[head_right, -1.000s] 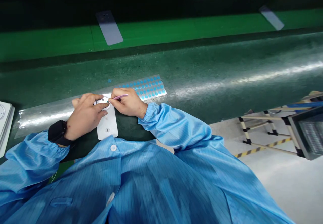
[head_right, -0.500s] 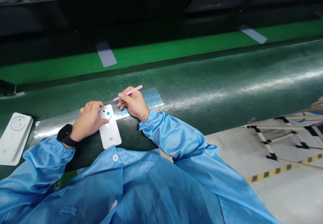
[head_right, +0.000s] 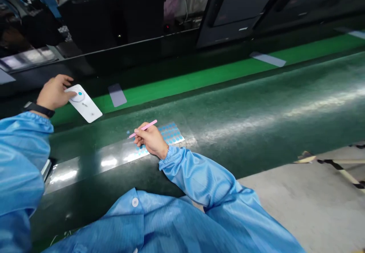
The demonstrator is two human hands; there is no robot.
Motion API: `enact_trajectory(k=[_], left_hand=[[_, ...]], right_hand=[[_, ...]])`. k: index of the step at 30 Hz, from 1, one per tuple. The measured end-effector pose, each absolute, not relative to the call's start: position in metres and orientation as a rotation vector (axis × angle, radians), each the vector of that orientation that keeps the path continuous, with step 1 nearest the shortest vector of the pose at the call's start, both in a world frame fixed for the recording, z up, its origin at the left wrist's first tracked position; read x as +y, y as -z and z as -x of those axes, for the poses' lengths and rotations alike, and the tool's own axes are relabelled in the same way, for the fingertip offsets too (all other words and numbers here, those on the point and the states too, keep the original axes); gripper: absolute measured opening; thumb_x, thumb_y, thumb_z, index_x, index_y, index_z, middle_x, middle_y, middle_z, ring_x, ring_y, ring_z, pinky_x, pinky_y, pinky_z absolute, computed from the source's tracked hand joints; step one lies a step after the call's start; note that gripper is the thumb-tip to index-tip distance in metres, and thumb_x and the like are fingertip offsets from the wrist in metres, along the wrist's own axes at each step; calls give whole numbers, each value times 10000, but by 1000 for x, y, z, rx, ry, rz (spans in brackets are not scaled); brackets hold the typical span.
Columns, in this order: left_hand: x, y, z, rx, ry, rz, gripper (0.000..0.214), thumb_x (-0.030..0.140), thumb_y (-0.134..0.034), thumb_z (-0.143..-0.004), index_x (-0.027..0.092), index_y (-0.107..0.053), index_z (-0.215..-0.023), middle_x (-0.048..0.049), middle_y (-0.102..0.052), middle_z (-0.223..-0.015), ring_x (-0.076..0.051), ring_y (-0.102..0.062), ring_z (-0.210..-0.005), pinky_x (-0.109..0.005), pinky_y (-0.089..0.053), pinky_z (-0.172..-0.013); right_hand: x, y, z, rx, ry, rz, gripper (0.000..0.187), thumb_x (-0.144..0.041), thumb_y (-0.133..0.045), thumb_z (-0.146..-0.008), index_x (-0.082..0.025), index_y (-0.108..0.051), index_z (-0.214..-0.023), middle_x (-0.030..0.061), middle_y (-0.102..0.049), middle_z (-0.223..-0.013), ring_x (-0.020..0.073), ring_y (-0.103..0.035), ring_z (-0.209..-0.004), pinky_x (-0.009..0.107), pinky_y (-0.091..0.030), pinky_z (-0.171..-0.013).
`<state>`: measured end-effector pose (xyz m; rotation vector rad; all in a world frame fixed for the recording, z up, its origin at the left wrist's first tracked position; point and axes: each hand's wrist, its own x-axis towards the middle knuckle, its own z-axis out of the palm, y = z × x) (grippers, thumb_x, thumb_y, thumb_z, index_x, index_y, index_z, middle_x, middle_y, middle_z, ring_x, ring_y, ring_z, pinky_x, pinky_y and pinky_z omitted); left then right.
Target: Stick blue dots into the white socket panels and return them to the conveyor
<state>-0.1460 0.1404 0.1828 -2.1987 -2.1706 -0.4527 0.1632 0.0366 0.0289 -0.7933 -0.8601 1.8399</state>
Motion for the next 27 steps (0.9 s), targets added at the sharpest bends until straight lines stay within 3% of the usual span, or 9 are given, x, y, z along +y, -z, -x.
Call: enact_trajectory(k=[3, 5, 11, 14, 18, 24, 27], left_hand=[[175, -184, 147, -2248, 531, 1947, 360, 384, -425, -1017, 119, -552, -1224, -57, -582, -1258, -251, -473, -1186, -424, -349, -1105], [189, -169, 129, -2267, 528, 1915, 396, 391, -422, -1006, 96, -553, -1235, -89, -590, -1279, -275, -491, -1208, -443, -362, -1108], [207, -94, 32, -2412, 217, 2075, 576, 515, -718, -788, 135, -620, -1209, -209, -635, -1242, -340, -635, -1130, -404, -512, -933], [217, -82, 6, -2469, 83, 2083, 548, 383, -804, -710, 103, -648, -1155, -232, -671, -1168, -368, -676, -1061, -400, -540, -870], [223, -89, 7, -2458, -26, 2063, 467, 179, -742, -739, 87, -629, -1182, -231, -688, -1159, -356, -670, -1104, -393, -535, -901], [221, -99, 27, -2491, -144, 1998, 523, 247, -762, -749, 58, -587, -1204, -229, -669, -1204, -354, -665, -1114, -396, -542, -906], [215, -100, 31, -2507, -162, 1945, 515, 178, -729, -763, 53, -570, -1237, -239, -649, -1236, -362, -648, -1149, -419, -531, -932]], right_hand=[[36, -30, -163, -869, -1863, 770, 451, -459, -880, -650, -199, -524, -746, -19, -669, -506, 121, -625, -414, 185, -493, -398], [36, -32, -162, -862, -1868, 766, 455, -458, -886, -641, -193, -529, -740, -18, -670, -509, 117, -627, -422, 180, -492, -398], [35, -32, -162, -858, -1868, 786, 473, -475, -887, -625, -187, -530, -735, -11, -670, -495, 106, -613, -401, 168, -483, -390], [35, -32, -161, -859, -1862, 801, 478, -473, -885, -625, -193, -517, -746, -21, -666, -490, 110, -619, -403, 166, -482, -391], [36, -35, -159, -854, -1875, 832, 499, -463, -902, -587, -194, -513, -746, -29, -659, -496, 114, -631, -425, 169, -490, -394], [37, -35, -158, -847, -1883, 832, 482, -431, -902, -578, -191, -518, -742, -42, -654, -507, 100, -616, -416, 165, -487, -390], [38, -33, -157, -852, -1877, 847, 479, -424, -896, -591, -194, -507, -751, -45, -655, -517, 107, -630, -432, 165, -490, -387]])
